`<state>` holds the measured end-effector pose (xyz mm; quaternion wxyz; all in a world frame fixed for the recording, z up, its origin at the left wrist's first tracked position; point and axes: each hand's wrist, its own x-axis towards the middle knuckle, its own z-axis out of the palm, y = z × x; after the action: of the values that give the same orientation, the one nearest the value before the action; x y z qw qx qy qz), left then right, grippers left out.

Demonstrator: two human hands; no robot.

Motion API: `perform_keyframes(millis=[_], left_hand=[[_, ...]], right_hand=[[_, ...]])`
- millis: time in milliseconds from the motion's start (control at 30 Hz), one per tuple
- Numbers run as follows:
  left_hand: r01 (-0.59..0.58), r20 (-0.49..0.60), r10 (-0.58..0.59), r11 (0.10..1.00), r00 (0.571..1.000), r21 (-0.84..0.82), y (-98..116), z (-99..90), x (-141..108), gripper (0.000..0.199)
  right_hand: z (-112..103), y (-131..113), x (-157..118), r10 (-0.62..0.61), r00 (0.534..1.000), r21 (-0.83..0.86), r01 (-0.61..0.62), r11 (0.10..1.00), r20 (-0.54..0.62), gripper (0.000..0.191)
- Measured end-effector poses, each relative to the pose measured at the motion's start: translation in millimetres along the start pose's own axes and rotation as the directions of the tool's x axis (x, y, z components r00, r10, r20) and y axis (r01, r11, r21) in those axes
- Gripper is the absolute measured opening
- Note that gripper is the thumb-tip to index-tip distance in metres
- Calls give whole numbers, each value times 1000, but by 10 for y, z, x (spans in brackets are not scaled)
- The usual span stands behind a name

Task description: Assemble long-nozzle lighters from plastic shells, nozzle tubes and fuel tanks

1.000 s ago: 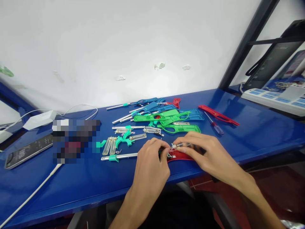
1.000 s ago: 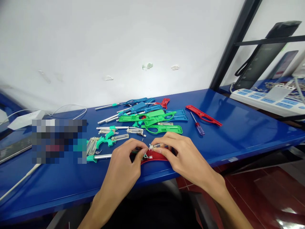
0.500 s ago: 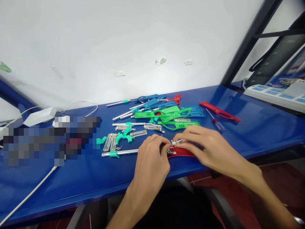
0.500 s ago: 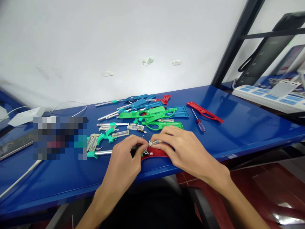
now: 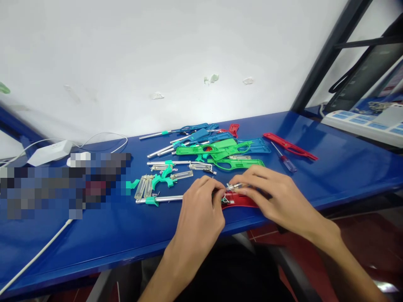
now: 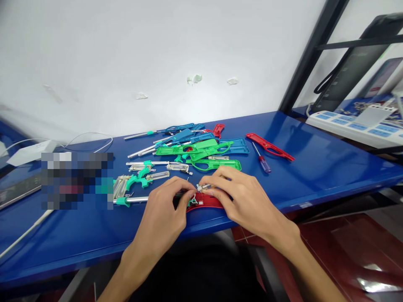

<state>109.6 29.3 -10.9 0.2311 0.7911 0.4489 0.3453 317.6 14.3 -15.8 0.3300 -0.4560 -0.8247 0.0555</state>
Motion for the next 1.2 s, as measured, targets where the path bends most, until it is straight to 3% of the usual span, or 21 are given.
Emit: perform_keyframes(millis=[367,733,1200], left_hand=[[-41,-20,42,998,999,49,-9,35,-6,23],[-21,1,21,1000,1000,-14,10,-24,-13,21],[-32,-21,32,999,999,5,-4,15,-24,22]], right_hand=[[-16,29,-27,-83,996,-146,87,985,32,33],[-23,31,-21,-16,1000,-62,15,998,-8,21],[-13,70,-31,-98,995,-92,98,991,3,32]])
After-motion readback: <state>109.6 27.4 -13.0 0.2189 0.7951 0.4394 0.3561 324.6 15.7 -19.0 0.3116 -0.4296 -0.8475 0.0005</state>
